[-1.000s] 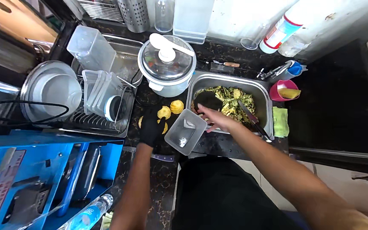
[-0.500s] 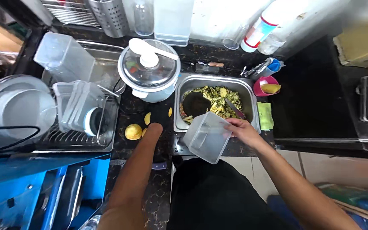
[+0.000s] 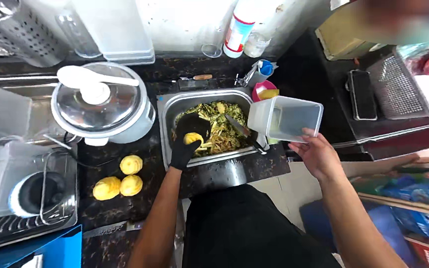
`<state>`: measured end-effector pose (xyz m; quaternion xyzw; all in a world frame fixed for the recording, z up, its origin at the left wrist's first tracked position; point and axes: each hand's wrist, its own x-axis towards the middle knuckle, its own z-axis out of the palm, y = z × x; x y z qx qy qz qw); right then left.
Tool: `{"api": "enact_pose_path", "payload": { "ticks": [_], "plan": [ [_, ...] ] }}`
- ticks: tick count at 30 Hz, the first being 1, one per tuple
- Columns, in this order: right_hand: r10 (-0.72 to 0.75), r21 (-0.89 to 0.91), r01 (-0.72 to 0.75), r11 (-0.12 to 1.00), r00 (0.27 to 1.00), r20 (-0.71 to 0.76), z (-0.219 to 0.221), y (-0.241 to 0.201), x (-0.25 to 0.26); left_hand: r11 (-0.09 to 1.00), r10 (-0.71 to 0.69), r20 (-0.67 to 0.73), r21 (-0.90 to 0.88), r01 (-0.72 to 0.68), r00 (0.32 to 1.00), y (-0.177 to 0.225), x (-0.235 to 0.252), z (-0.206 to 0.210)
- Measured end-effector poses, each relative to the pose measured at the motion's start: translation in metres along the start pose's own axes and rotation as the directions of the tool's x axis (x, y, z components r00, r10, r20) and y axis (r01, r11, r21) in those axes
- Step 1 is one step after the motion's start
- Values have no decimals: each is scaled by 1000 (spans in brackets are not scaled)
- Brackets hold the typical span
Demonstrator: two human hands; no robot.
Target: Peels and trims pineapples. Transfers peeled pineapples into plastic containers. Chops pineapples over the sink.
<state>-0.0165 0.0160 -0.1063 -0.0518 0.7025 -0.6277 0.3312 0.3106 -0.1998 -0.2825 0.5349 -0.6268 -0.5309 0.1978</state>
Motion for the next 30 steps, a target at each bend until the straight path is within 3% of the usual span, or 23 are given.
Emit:
{"api": "enact_pose_path", "payload": {
  "ticks": [5, 11, 14, 17, 20, 22, 26, 30],
  "plan": [
    [41, -11, -41, 999, 996, 77, -22, 5, 39, 987, -86, -162, -147, 62, 983, 38, 27, 23],
    [132, -80, -116, 990, 962, 241, -37, 34, 71, 985, -88, -278, 118, 125, 957, 81, 72, 46],
    [193, -154, -150, 977, 928, 319, -43, 40, 86, 994, -100, -306, -63, 84, 947, 97, 68, 75],
    [233, -229, -152, 962, 892, 388, -33, 43, 101, 960, -95, -353, -279, -8, 931, 93, 37, 87],
    [249, -284, -123, 951, 850, 465, -8, 43, 109, 934, -155, -371, -356, 14, 916, 98, -14, 71],
    [229, -306, -82, 949, 846, 482, 16, 39, 110, 933, -176, -404, -358, 22, 897, 99, -40, 52],
    [128, -283, 35, 958, 834, 537, 68, 26, 103, 962, -243, -487, -235, 142, 839, 52, -87, 9],
    [203, -340, 27, 940, 757, 621, 130, 30, 81, 957, -262, -491, -246, 156, 831, 2, -137, -14]
  ]
}}
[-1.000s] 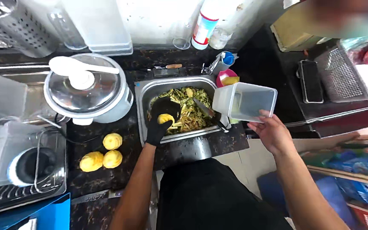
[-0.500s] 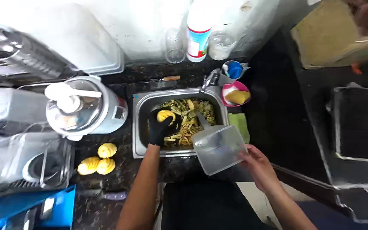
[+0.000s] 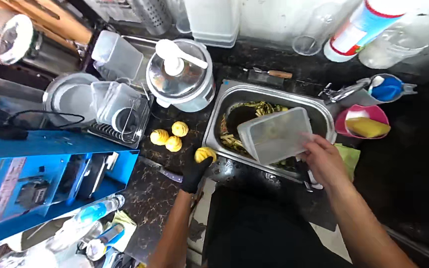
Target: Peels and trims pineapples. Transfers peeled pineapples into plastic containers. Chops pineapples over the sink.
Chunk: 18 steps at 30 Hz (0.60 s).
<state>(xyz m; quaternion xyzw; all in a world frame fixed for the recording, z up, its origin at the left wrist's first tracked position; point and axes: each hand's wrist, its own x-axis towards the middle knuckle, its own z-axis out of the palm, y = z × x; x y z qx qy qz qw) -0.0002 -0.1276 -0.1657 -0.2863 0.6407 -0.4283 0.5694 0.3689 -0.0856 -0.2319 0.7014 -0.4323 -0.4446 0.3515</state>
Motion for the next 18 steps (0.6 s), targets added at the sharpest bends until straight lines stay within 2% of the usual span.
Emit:
{"api": "enact_pose_path", "payload": {
  "ticks": [4, 7, 9, 11, 14, 18],
  "plan": [
    [83, -173, -50, 984, 978, 190, 95, 2, 25, 994, -112, 26, 7, 112, 993, -38, -28, -23],
    [123, -304, -22, 952, 940, 317, 162, 12, 45, 990, -117, 25, -71, 118, 993, -55, -39, -32],
    [140, -359, 4, 933, 917, 374, 196, 20, 54, 983, -172, 42, -51, 174, 984, -57, -42, -37],
    [152, -386, 21, 922, 899, 411, 224, 26, 60, 981, -190, 57, -37, 193, 980, -60, -43, -41],
    [152, -392, 10, 920, 912, 381, 257, 26, 68, 987, -150, 65, -42, 153, 987, -66, -38, -41],
    [210, -416, -31, 909, 895, 394, 277, 21, 69, 967, -223, 89, 146, 208, 971, -61, -29, -32]
  ]
}}
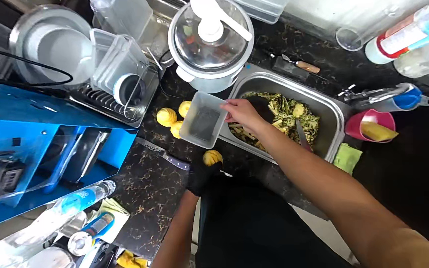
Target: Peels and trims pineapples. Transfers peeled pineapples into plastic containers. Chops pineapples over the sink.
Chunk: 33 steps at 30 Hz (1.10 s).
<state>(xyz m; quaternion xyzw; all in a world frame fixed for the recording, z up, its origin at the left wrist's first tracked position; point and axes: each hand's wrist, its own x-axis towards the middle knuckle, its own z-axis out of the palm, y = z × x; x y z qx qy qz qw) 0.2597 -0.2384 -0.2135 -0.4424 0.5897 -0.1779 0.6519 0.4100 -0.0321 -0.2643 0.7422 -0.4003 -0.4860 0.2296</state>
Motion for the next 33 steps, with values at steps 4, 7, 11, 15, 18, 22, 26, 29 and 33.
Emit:
{"api": "enact_pose_path", "payload": {
  "ticks": [4, 7, 11, 15, 18, 22, 26, 29, 33],
  "plan": [
    [-20, -26, 20, 999, 1000, -16, 16, -3, 6, 988, 11, -20, 153, -8, 1000, 10, 9, 15],
    [-14, -12, 13, 1000, 996, -88, 19, -2, 7, 972, 89, -8, 220, -85, 996, 8, 7, 25],
    [-5, 119, 15, 993, 997, -80, 12, 2, -6, 949, 127, -51, 297, -106, 991, 2, 6, 30],
    [6, 239, -23, 971, 997, 72, 5, 10, -16, 898, 134, -32, 428, -107, 991, 3, 7, 33],
    [0, 155, -24, 988, 988, 153, -17, 14, -30, 858, 118, -4, 503, -100, 993, 13, 9, 38],
    [26, 13, -27, 1000, 997, 78, -57, 40, -55, 841, 155, -91, 535, -83, 984, 19, 8, 38],
    [113, -47, -114, 992, 993, -20, -88, 68, -83, 911, 190, -252, 407, -74, 949, 14, 4, 23],
    [144, -152, -138, 979, 989, 25, -78, 85, -96, 906, 204, -225, 413, -97, 953, 6, 9, 11],
    [157, -286, -99, 953, 970, 188, -44, 92, -97, 891, 183, -158, 444, -95, 970, -7, 17, 25]
  ]
}}
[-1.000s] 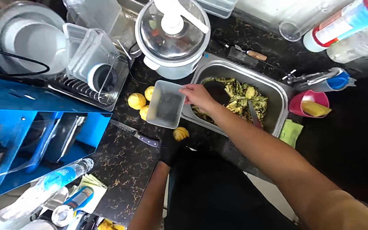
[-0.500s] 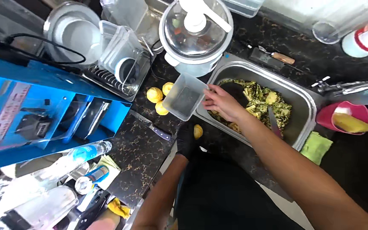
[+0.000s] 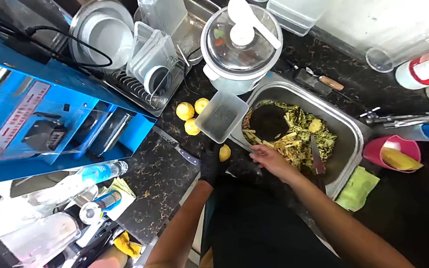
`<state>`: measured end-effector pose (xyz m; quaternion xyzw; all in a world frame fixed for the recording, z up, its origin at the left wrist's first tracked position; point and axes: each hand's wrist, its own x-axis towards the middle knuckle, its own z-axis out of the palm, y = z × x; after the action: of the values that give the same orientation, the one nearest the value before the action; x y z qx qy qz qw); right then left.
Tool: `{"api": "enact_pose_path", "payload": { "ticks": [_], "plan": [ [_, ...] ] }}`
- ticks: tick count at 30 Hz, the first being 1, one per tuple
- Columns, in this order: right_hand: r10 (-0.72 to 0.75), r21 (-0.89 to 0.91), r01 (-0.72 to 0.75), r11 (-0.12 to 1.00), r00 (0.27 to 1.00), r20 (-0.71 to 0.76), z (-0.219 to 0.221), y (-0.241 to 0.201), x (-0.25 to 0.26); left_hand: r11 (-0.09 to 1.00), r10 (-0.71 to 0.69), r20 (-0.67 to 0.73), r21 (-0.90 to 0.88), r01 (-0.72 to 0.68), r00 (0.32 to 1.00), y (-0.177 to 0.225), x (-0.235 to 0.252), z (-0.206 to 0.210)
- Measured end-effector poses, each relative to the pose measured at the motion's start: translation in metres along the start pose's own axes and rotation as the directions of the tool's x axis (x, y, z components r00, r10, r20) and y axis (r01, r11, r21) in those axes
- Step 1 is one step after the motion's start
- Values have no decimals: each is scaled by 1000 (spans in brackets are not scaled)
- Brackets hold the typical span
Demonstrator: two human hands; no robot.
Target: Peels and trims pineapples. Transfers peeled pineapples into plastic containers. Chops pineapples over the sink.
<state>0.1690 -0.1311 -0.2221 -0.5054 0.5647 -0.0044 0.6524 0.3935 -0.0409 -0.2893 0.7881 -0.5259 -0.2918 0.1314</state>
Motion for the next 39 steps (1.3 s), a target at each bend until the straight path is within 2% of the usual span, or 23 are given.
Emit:
{"api": "enact_pose_path", "payload": {
  "ticks": [2, 6, 12, 16, 22, 27, 32, 34, 36, 37, 39],
  "plan": [
    [-31, -5, 31, 1000, 999, -22, 6, -3, 3, 999, -52, 4, -13, 52, 999, 2, -2, 5],
    [-47, 155, 68, 986, 990, -136, 3, -28, 2, 989, -127, -161, -93, 113, 979, -1, -2, 5],
    [-79, 322, 121, 939, 987, -141, 19, -91, 39, 982, -188, -371, -102, 161, 909, -20, 17, -19],
    [-7, 371, 75, 925, 984, -181, 36, -103, 59, 968, -252, -315, -70, 242, 915, -20, 34, -43],
    [-34, 419, 129, 899, 973, -228, 42, -100, 64, 970, -240, -299, -49, 236, 924, -35, 44, -38],
    [-123, 401, 171, 900, 982, -142, 52, -114, 65, 944, -329, -286, -120, 307, 900, -39, 55, -49],
    [-166, 454, 177, 873, 984, -63, 51, -104, 66, 964, -260, -213, -114, 241, 942, -58, 55, -60],
    [-117, 380, 151, 912, 987, -109, 53, -88, 54, 974, -205, -196, -140, 180, 959, -66, 42, -74],
    [-105, 110, 123, 986, 982, -160, 68, -66, 48, 960, -213, -238, -229, 159, 948, -73, 24, -91],
    [-151, -71, 144, 987, 983, -101, 83, -55, 47, 945, -236, -275, -288, 154, 932, -79, 15, -96],
    [-261, -362, 288, 887, 958, 122, 122, -47, 52, 887, -338, -313, -420, 189, 888, -88, 2, -104]
  ]
}}
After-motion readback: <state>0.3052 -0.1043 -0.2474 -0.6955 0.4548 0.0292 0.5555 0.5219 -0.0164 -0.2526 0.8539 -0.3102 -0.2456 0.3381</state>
